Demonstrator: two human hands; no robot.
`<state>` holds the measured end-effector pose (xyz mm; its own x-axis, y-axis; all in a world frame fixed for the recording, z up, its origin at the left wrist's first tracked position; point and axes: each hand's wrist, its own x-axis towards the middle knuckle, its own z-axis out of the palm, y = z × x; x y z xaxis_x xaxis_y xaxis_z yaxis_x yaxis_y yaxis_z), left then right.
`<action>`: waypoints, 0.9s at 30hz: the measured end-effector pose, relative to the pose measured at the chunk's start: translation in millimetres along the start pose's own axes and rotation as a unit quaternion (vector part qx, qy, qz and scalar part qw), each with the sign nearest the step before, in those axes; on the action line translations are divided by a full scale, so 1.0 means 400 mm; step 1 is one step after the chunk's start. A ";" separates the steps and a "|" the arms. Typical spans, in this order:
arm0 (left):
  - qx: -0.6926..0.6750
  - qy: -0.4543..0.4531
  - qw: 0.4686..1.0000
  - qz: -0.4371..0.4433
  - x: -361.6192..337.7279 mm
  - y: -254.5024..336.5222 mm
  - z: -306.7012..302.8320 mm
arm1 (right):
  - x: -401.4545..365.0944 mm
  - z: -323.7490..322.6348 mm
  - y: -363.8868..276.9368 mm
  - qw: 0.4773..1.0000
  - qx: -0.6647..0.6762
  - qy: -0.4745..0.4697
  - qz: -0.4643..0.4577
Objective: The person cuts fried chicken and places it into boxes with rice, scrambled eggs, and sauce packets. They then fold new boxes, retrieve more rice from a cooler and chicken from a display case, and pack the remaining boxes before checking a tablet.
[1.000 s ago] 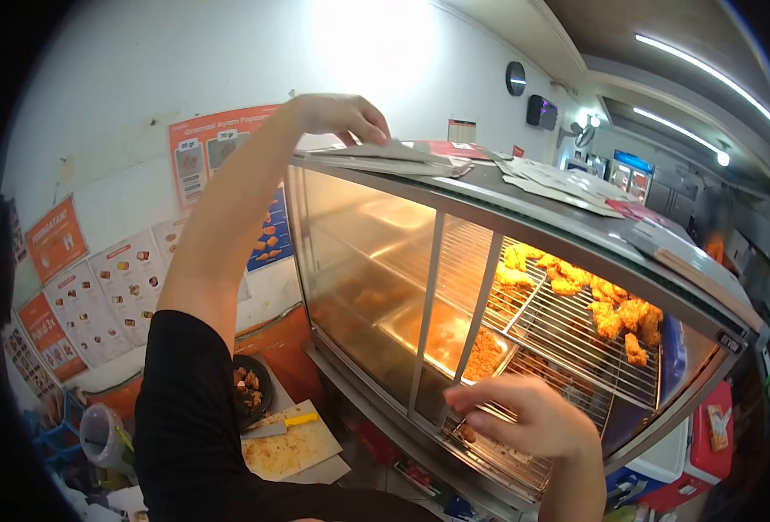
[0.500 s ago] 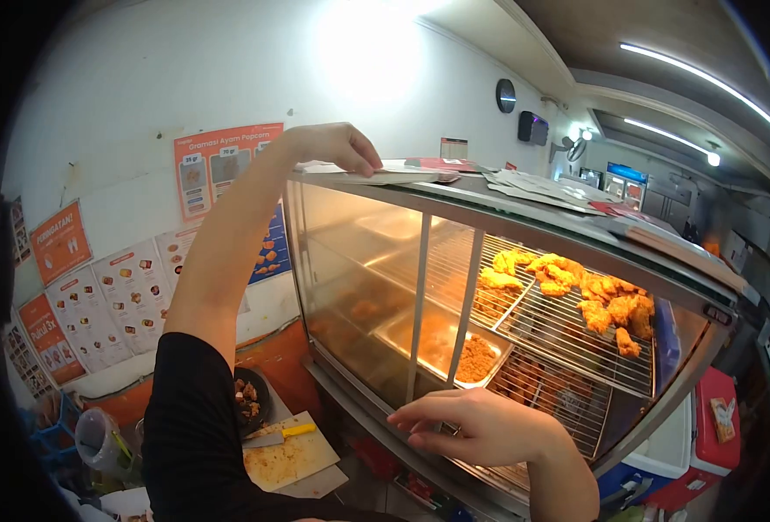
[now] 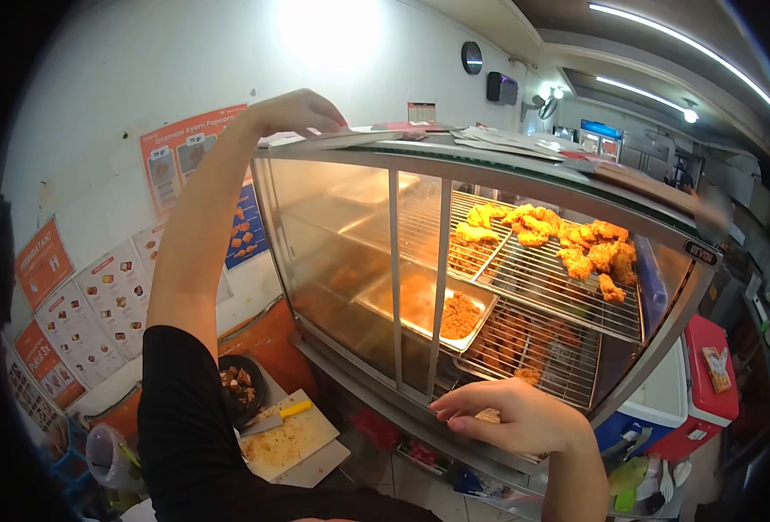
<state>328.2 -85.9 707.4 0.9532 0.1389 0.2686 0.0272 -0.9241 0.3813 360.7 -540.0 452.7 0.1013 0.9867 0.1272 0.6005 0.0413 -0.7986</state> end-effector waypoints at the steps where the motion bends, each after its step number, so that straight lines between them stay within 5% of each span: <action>1: 0.010 0.005 1.000 -0.002 -0.005 0.008 0.001 | 0.003 -0.002 -0.007 1.000 -0.007 0.008 0.008; 10: 0.220 -0.019 0.973 -0.073 0.055 0.091 0.047 | 0.067 0.004 0.001 0.999 -0.003 0.034 0.011; 27: 0.178 -0.066 0.979 -0.079 0.095 0.104 0.009 | 0.087 0.011 0.040 0.998 0.046 0.043 0.010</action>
<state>366.7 -120.2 730.0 0.9583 0.2653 0.1062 0.2590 -0.9634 0.0697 370.4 -504.1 441.9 0.1828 0.9703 0.1583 0.5225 0.0404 -0.8517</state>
